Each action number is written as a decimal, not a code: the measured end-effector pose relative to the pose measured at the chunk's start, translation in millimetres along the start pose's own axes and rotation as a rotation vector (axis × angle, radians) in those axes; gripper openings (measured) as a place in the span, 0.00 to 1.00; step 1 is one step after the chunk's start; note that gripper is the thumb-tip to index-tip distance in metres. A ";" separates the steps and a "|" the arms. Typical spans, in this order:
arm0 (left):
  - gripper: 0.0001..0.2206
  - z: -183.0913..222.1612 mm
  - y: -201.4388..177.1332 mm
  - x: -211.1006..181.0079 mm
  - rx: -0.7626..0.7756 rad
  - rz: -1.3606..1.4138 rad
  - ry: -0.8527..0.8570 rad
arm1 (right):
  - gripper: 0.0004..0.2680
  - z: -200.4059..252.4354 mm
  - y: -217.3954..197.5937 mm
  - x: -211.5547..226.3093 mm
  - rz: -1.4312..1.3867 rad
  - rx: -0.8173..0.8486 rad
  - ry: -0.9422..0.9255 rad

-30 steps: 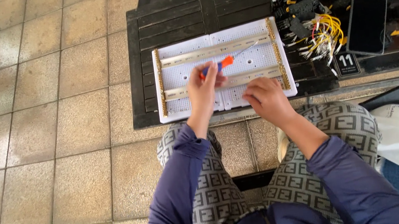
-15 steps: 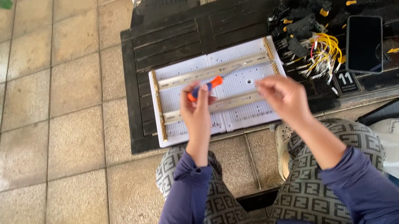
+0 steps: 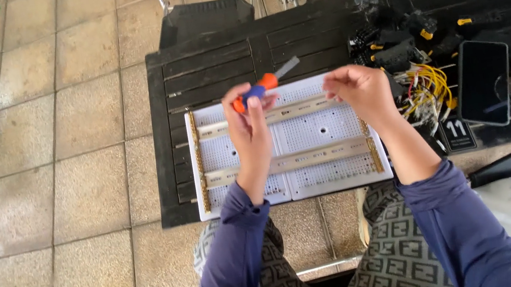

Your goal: Mounting electrical terminal blocks onto a DIN rail and using a screwdriver to secure components.

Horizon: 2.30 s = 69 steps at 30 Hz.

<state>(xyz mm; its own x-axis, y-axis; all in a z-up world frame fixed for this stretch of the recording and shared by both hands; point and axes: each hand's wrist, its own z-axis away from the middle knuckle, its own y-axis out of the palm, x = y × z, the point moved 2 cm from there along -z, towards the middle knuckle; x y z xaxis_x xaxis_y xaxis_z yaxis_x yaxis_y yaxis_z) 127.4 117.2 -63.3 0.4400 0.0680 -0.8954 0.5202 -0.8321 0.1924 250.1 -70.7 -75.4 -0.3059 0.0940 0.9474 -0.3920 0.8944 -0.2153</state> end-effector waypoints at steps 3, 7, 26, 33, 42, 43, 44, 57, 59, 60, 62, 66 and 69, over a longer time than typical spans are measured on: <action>0.12 10.6 5.5 24.4 0.013 0.096 -0.107 | 0.04 2.4 1.4 -14.6 0.019 -0.049 0.011; 0.10 14.5 13.8 38.2 0.024 0.161 -0.162 | 0.03 0.3 -2.8 -14.5 0.129 -0.049 -0.137; 0.10 15.1 12.1 55.8 -0.010 0.161 -0.271 | 0.06 0.6 11.1 -33.4 0.297 0.068 -0.320; 0.10 15.6 12.0 57.4 -0.016 0.184 -0.268 | 0.05 1.4 9.9 -34.5 0.337 0.084 -0.360; 0.11 15.6 14.2 55.2 -0.003 0.182 -0.276 | 0.04 4.5 14.0 -16.3 0.409 0.102 -0.421; 0.11 15.8 13.9 56.4 -0.003 0.181 -0.276 | 0.04 4.7 14.8 -20.1 0.409 0.102 -0.421; 0.11 16.0 13.9 57.4 -0.005 0.182 -0.276 | 0.05 5.1 15.1 -23.3 0.418 0.086 -0.434; 0.11 16.3 14.2 60.3 -0.010 0.165 -0.260 | 0.05 5.7 16.3 -31.5 0.474 0.069 -0.514; 0.11 16.8 15.1 58.1 -0.017 0.167 -0.262 | 0.06 6.1 16.8 -30.1 0.487 0.082 -0.526; 0.11 16.7 15.7 57.0 -0.016 0.169 -0.265 | 0.06 6.5 17.0 -29.5 0.501 0.088 -0.536; 0.11 16.8 15.0 57.0 -0.015 0.163 -0.262 | 0.06 7.2 18.3 -28.7 0.528 0.096 -0.546; 0.11 17.5 14.4 57.6 -0.013 0.154 -0.258 | 0.05 9.6 23.3 -35.3 0.617 0.089 -0.599; 0.11 17.5 15.2 59.6 -0.008 0.157 -0.261 | 0.05 8.3 21.7 -24.4 0.613 0.099 -0.549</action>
<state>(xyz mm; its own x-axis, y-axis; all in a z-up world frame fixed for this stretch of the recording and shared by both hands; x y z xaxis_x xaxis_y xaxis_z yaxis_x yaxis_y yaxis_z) 148.7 99.0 -120.7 0.3134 -0.2055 -0.9271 0.4672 -0.8166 0.3389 241.9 -57.2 -105.2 -0.8602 0.3028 0.4103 -0.0845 0.7089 -0.7003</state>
